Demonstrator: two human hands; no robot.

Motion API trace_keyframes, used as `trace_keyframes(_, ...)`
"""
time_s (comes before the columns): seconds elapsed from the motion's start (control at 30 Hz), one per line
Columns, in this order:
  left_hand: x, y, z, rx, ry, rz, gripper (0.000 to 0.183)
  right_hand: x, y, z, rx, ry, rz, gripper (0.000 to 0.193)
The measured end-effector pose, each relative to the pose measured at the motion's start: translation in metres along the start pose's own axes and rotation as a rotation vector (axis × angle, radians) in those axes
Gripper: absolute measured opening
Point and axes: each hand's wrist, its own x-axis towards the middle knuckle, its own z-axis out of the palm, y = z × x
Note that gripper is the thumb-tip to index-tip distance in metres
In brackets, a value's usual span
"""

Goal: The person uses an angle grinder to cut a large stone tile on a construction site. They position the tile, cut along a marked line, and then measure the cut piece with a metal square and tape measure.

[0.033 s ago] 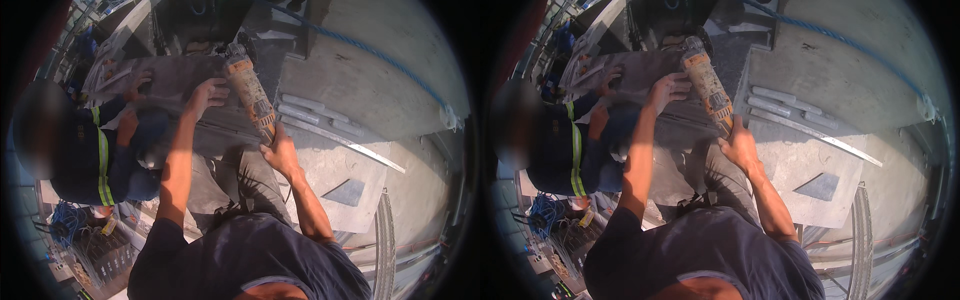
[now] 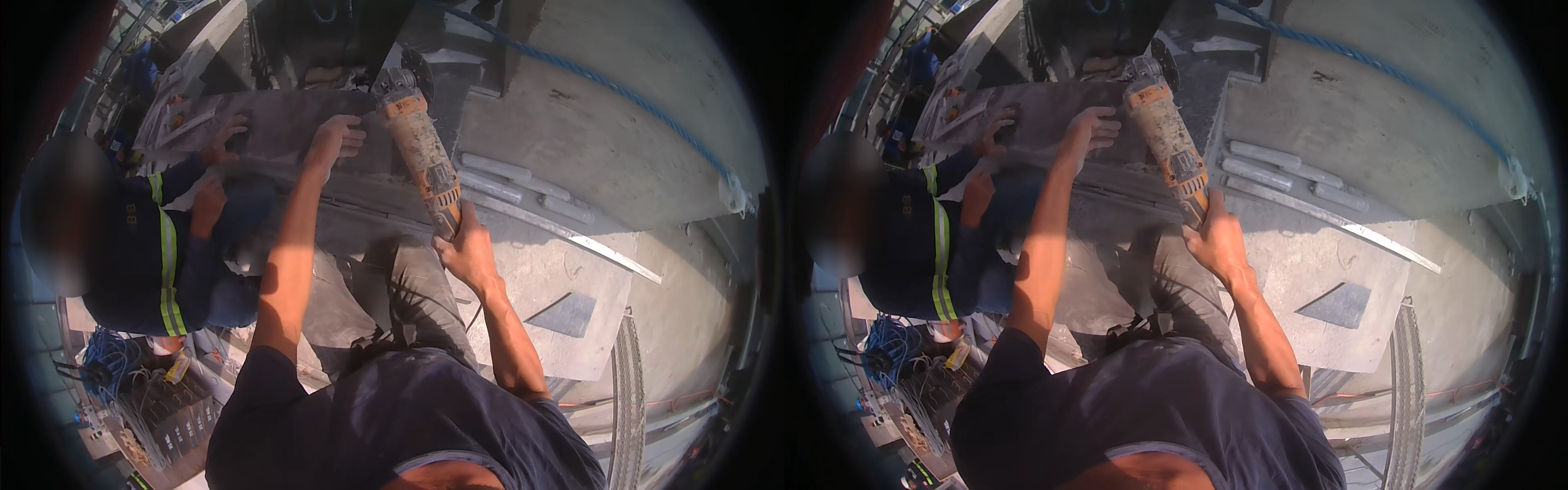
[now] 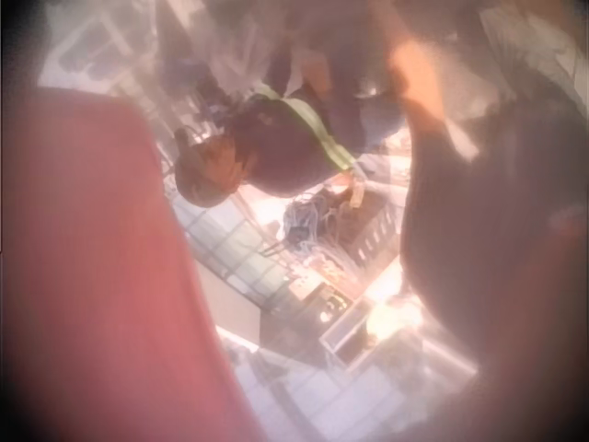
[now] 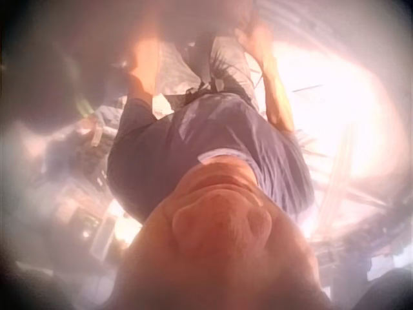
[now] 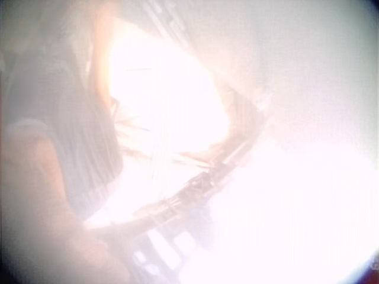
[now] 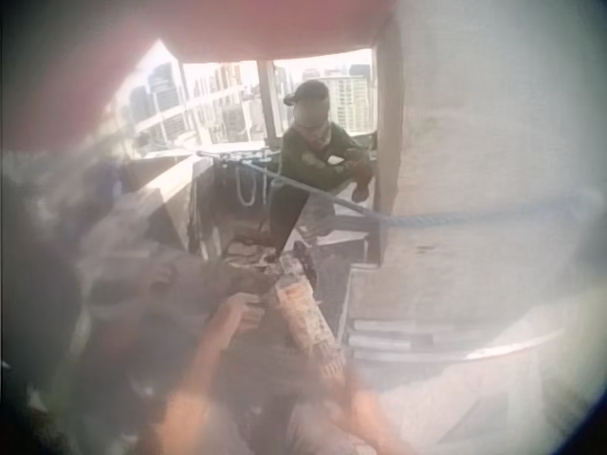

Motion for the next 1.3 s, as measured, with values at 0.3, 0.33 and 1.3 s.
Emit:
trace_keyframes(0.3, 0.229, 0.021, 0.082, 1.154, 0.411, 1.105, 0.058, -0.028, 0.001, -0.029, 0.114, 0.197, 0.305, 0.048)
trace_keyframes(0.33, 0.228, 0.008, 0.097, 1.004, 0.379, 1.059, 0.063, -0.031, 0.007, -0.027, 0.128, 0.21, 0.34, 0.048)
trace_keyframes(1.3, 0.358, 0.028, 0.138, 1.365, 0.28, 1.039, 0.057, -0.027, 0.015, -0.018, 0.215, 0.244, 0.492, 0.044)
